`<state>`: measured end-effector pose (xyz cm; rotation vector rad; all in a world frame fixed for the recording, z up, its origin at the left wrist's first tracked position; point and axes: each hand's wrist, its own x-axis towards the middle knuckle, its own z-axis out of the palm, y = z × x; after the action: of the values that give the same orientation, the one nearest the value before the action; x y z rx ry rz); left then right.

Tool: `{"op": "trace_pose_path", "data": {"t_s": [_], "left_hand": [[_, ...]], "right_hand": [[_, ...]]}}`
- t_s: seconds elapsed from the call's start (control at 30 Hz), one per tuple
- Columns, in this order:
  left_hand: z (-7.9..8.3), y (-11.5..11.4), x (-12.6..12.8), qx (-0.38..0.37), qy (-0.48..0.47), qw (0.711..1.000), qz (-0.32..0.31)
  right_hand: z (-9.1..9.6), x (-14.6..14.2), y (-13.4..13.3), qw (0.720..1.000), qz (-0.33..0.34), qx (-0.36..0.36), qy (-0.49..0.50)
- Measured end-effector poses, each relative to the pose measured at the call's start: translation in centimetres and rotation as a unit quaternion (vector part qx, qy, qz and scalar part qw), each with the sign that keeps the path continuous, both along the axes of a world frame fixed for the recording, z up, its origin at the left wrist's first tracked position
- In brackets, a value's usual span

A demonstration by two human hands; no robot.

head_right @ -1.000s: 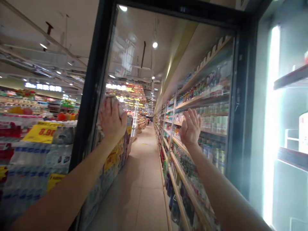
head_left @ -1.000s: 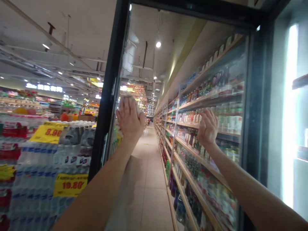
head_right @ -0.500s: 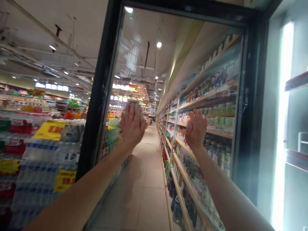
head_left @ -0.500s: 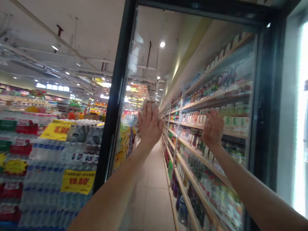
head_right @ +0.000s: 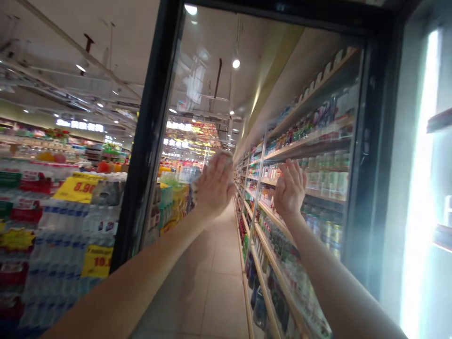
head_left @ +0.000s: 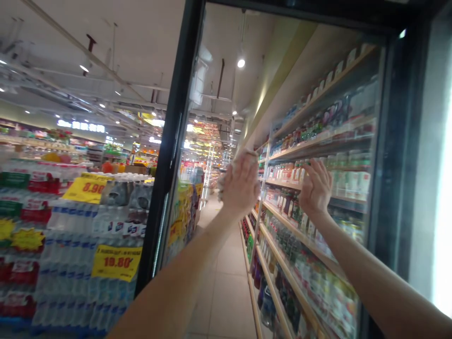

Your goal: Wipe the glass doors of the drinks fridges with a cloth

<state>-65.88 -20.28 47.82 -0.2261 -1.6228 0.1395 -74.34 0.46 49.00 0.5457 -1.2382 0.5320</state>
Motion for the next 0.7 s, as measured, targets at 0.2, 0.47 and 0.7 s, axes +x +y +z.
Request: {"op": "trace_pose_path", "data": {"t_s": [0.2,0.47,0.7], "left_hand": [[1.4,-0.1,0.3,-0.022,-0.032,0.999,0.005],[0.6,1.5,-0.4,-0.099,-0.035,0.994,-0.008],[4.1,-2.5,0.4,0.109,0.033,0.993,-0.009]], "right_hand": [[0.0,0.3,-0.1,1.0,0.005,-0.006,-0.015],[0.0,0.4,-0.2,1.0,0.012,-0.011,-0.014],[0.0,0.4,-0.1,1.0,0.018,-0.009,-0.003]]}}
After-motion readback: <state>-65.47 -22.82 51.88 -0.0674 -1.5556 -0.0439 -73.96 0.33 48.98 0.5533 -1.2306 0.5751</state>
